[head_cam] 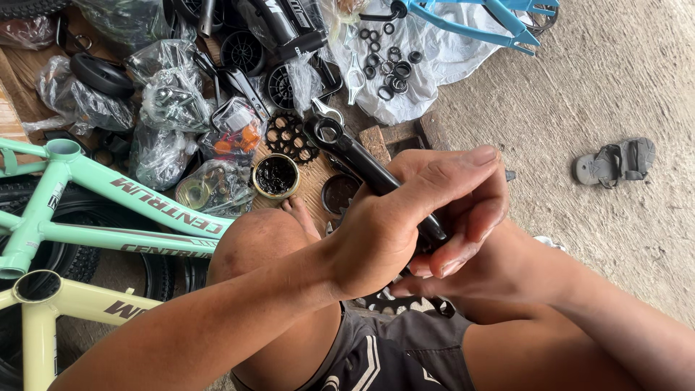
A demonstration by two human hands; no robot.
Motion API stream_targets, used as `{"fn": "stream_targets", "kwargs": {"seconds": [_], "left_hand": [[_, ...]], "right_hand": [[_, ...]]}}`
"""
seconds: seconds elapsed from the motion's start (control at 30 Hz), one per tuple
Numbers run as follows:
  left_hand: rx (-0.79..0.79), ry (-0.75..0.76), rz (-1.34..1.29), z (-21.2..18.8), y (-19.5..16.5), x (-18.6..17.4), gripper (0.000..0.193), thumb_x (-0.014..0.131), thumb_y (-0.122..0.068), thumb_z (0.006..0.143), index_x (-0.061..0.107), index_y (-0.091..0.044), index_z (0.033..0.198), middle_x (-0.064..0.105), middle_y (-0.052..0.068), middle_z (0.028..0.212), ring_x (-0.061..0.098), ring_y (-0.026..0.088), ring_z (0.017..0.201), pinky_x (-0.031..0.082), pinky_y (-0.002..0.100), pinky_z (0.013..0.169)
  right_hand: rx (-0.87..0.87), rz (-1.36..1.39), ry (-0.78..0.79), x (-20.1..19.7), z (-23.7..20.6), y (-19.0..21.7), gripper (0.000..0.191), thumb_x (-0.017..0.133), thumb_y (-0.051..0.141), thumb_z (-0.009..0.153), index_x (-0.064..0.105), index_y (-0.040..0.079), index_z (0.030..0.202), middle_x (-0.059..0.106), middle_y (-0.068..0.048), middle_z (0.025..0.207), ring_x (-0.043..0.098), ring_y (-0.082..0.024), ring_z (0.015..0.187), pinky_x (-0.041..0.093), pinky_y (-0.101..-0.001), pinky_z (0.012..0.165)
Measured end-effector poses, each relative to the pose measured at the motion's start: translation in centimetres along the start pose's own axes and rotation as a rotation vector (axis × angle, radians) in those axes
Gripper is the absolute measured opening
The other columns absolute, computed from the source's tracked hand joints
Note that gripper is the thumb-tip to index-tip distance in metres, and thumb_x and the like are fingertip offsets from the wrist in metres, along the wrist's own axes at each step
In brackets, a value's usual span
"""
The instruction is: The person assembles a bicycle crankset by placing a chainring onto a crank arm, inserting a bolt, and tightening it with a wrench. They then use a screwdriver and hammer to secure the crank arm to the bottom bracket spindle.
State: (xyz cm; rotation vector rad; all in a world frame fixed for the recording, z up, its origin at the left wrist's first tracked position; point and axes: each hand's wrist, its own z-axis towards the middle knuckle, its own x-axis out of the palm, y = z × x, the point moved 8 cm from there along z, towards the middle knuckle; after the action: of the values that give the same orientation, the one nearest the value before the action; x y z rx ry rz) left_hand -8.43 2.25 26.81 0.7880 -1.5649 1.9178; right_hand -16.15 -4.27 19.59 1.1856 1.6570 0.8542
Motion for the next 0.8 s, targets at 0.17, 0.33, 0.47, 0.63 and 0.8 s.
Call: {"fn": "stream_targets", "kwargs": {"seconds": [0.17,0.33,0.47,0.63,0.8], "left_hand": [[-0.009,0.001,0.009,0.0,0.0,0.3,0.054,0.036,-0.038,0.118,0.053,-0.003,0.08,0.047,0.003,0.056,0.038,0.006,0.045,0.031,0.022,0.044],[-0.033,-0.034,0.019,-0.1,0.0,0.0,0.051,0.036,-0.037,0.116,0.054,-0.004,0.082,0.048,0.003,0.055,0.039,0.006,0.043,0.031,0.023,0.046],[-0.017,-0.018,0.036,0.0,0.1,0.0,0.055,0.036,-0.038,0.117,0.053,-0.003,0.078,0.048,0.003,0.055,0.039,0.007,0.044,0.031,0.022,0.043],[0.015,0.007,0.067,0.0,0.0,0.1,0.057,0.034,-0.038,0.12,0.053,-0.002,0.079,0.048,0.003,0.057,0.038,0.006,0.046,0.03,0.021,0.044],[-0.001,-0.015,0.046,0.1,0.0,0.1,0.053,0.036,-0.037,0.116,0.053,-0.004,0.078,0.048,0.002,0.056,0.04,0.007,0.045,0.031,0.022,0.042]], "right_hand": [[0.033,0.146,-0.001,-0.4,0.2,0.6,0.018,0.085,0.002,0.078,0.073,0.001,0.091,0.073,-0.003,0.086,0.068,-0.009,0.081,0.057,-0.0263,0.068],[0.01,0.189,0.02,0.1,0.2,1.3,0.022,0.084,0.001,0.078,0.07,0.001,0.094,0.071,-0.004,0.087,0.067,-0.01,0.082,0.056,-0.0273,0.066],[0.032,0.175,0.031,0.0,0.2,1.2,0.018,0.083,0.002,0.082,0.07,0.001,0.094,0.071,-0.004,0.084,0.066,-0.01,0.078,0.055,-0.0278,0.064],[-0.022,0.091,0.11,0.1,0.1,1.2,0.019,0.083,0.005,0.083,0.07,0.0,0.096,0.07,-0.003,0.088,0.065,-0.01,0.084,0.057,-0.0281,0.067],[0.081,0.203,0.038,-0.1,-0.2,-0.4,0.015,0.081,0.005,0.081,0.071,0.001,0.092,0.075,-0.004,0.084,0.072,-0.012,0.079,0.06,-0.0278,0.066]]}}
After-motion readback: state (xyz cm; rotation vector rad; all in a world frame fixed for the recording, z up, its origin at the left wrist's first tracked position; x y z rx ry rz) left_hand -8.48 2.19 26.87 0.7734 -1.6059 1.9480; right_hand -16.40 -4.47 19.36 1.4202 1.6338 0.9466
